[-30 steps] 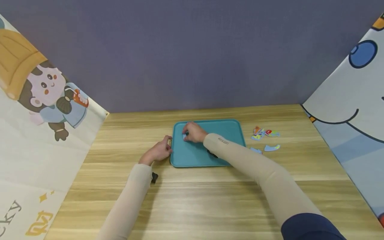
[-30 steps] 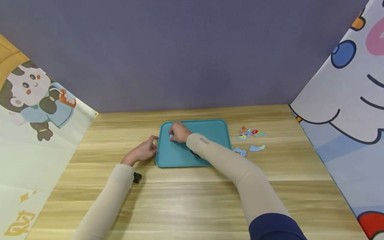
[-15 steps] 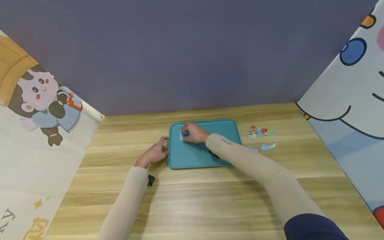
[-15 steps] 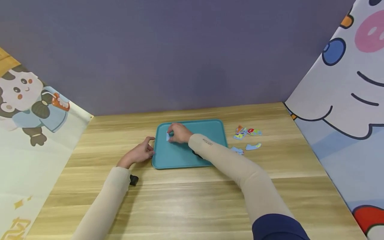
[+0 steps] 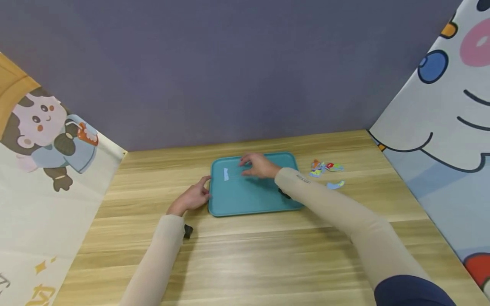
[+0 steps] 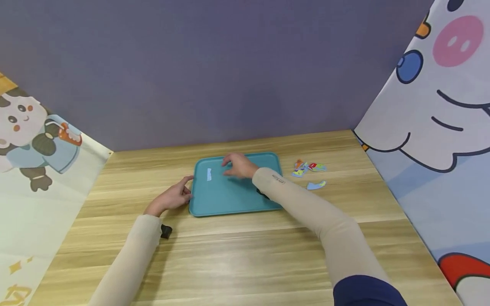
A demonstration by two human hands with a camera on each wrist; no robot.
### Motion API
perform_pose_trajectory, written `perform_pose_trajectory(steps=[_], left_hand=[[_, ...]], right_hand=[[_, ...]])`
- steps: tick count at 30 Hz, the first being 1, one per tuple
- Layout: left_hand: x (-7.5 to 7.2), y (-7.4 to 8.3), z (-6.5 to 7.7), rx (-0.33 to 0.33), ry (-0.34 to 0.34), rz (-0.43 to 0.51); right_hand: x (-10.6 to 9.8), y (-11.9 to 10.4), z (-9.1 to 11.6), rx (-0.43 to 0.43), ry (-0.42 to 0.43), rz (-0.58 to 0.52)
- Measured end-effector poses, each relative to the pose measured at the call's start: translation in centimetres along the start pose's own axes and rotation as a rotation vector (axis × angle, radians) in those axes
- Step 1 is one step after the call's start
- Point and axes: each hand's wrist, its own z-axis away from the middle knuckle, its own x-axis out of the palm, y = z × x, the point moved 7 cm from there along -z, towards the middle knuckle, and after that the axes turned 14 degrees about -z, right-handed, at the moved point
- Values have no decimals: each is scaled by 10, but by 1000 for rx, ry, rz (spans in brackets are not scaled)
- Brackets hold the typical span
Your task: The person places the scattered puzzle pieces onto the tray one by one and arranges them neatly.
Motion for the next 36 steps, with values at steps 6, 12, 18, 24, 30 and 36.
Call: perform_pose_trajectory(steps=[6,12,18,24,30,36], left_hand=[[-1,0,2,0,-13,4],[-1,-3,1,0,-10,0],[-1,-3,1,10,-9,-3],[-1,-2,1,6,-15,-12],[-2,2,4,6,-16,-16],[-1,4,4,11,-22,-15]], right_hand=[[-23,8,16,27,26,-2],[-46,19,31,52,61,9],[-59,21,45,20,85,38],[-69,28,59,17,111,15],[-81,36,73,63,131,-8],[-93,50,91,96,154,-16]])
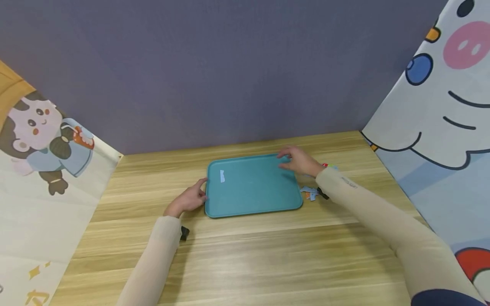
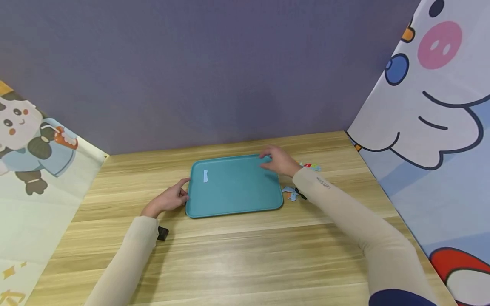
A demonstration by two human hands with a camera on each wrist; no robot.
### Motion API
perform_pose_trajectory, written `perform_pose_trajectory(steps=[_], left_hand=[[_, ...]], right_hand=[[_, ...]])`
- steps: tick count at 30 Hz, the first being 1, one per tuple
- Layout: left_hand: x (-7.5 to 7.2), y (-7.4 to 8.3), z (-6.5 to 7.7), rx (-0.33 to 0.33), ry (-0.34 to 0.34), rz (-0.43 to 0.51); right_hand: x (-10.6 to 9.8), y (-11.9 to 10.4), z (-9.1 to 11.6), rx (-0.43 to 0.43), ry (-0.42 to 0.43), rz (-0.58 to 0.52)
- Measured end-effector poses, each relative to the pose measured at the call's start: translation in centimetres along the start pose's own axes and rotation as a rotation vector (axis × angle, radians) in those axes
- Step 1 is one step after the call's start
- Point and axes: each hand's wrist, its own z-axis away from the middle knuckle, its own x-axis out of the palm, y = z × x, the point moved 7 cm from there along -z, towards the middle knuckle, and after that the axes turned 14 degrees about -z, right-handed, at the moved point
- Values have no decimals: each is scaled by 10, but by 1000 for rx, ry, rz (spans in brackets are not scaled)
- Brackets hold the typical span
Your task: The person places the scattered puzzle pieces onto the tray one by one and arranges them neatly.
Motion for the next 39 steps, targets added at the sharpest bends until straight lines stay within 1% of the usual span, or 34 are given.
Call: perform_pose_trajectory(steps=[8,10,14,18,22,28,34,39], left_hand=[[0,0,1,-10,-1,4],[1,0,1,-9,-3,5],[0,0,1,-12,-4,1],[-1,2,2,-12,2,1],[-1,3,2,-2,8,-2],[1,2,0,-9,8,-12],[1,2,0,-2,9,-14],[1,2,0,-12,4,-14]], right_hand=[[-15,26,20,35,9,-1],[-19,31,24,50,21,-2],[-25,39,32,54,45,8],[-32,49,41,87,68,-2],[-35,60,48,135,65,40],[-36,69,54,161,53,131],[-38,77,57,207,62,155],[-39,77,56,188,95,162]])
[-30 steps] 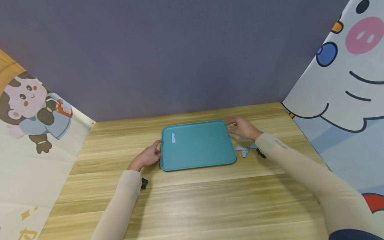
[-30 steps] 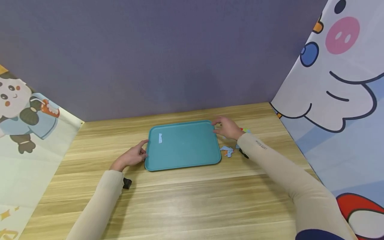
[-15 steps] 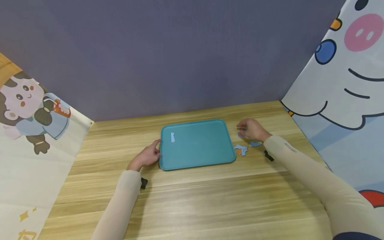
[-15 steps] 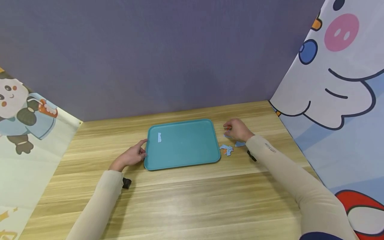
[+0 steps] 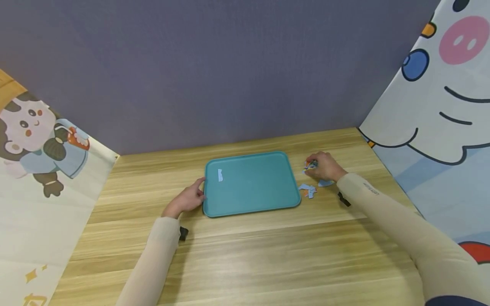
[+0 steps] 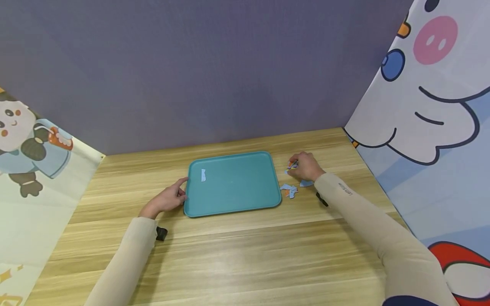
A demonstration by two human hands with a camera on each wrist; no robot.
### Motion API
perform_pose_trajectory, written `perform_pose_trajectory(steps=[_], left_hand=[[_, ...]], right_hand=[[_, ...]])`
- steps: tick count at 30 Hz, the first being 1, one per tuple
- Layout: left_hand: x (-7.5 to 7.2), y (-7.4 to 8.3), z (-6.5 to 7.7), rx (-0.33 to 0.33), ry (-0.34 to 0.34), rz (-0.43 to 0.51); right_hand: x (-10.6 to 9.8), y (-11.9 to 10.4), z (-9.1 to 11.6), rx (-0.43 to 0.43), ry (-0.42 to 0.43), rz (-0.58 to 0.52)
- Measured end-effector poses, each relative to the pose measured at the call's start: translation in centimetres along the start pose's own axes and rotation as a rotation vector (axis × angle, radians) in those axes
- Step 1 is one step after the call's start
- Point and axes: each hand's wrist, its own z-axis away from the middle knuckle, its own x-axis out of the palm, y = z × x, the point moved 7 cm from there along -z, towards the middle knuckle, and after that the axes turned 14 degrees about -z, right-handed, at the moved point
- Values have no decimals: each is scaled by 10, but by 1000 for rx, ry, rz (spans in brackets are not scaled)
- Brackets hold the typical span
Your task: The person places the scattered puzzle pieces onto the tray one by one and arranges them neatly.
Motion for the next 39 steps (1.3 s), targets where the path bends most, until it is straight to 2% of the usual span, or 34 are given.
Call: perform_pose_trajectory(steps=[2,6,11,16,21,25,32,39], left_hand=[[0,0,0,-1,3,6],[2,-2,-1,10,7,12],[4,-2,-3,21,14,3],[2,0,-3,23,20,0],[2,0,-3,18,14,0],[1,0,-3,28,19,-4],[1,0,-2,21,12,0],[0,-1,-2,16,13,4]], right_hand=[[0,-1,-2,-1,23,-8],[0,1,-3,55,61,-48],[1,4,-3,117,68,-95],[0,6,-2,140,76,-116],[-2,3,-4,85,121,-161],[-6,-12,-7,27,153,-163],[-1,-35,-15,-62,165,-167],[6,-58,-22,-134,148,-123]])
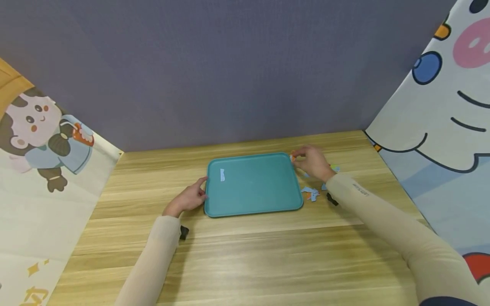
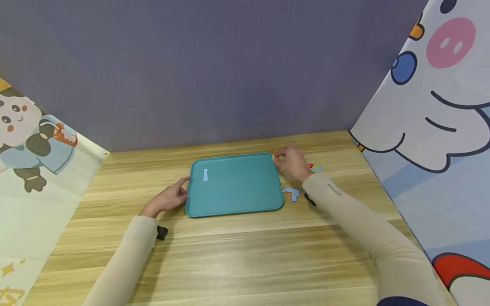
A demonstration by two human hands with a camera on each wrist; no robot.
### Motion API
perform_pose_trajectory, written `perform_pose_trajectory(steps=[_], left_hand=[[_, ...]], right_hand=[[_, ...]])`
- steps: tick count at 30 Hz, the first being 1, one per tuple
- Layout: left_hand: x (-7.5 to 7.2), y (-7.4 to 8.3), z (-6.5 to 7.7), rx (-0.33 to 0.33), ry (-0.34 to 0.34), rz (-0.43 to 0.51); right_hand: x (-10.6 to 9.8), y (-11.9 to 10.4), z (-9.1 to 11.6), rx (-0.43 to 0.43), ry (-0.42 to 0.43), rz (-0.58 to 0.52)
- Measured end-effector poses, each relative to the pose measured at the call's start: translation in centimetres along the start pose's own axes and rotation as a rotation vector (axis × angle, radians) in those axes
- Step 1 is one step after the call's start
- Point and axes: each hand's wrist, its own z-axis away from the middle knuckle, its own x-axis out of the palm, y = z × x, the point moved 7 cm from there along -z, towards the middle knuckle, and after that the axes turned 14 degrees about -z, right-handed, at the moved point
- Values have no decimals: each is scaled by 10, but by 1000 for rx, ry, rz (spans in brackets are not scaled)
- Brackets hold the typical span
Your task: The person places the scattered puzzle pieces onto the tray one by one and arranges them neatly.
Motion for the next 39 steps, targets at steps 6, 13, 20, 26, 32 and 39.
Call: perform_pose_trajectory(steps=[6,13,20,26,32,39], left_hand=[[-1,-1,0,6,4,5],[-1,-3,-1,0,6,9],[-1,-6,-3,-11,6,-1],[0,-6,-4,4,0,-1],[-1,-5,-4,3,-3,-6],[0,-6,-3,-19,-4,3]], right_hand=[[10,-13,-6,-22,-37,26],[25,-31,-14,-82,-66,29],[41,-48,-27,-108,-78,17],[63,-63,-37,-141,-112,-6],[85,-70,-45,-119,-162,-18],[109,-69,-51,-29,-228,-55]])
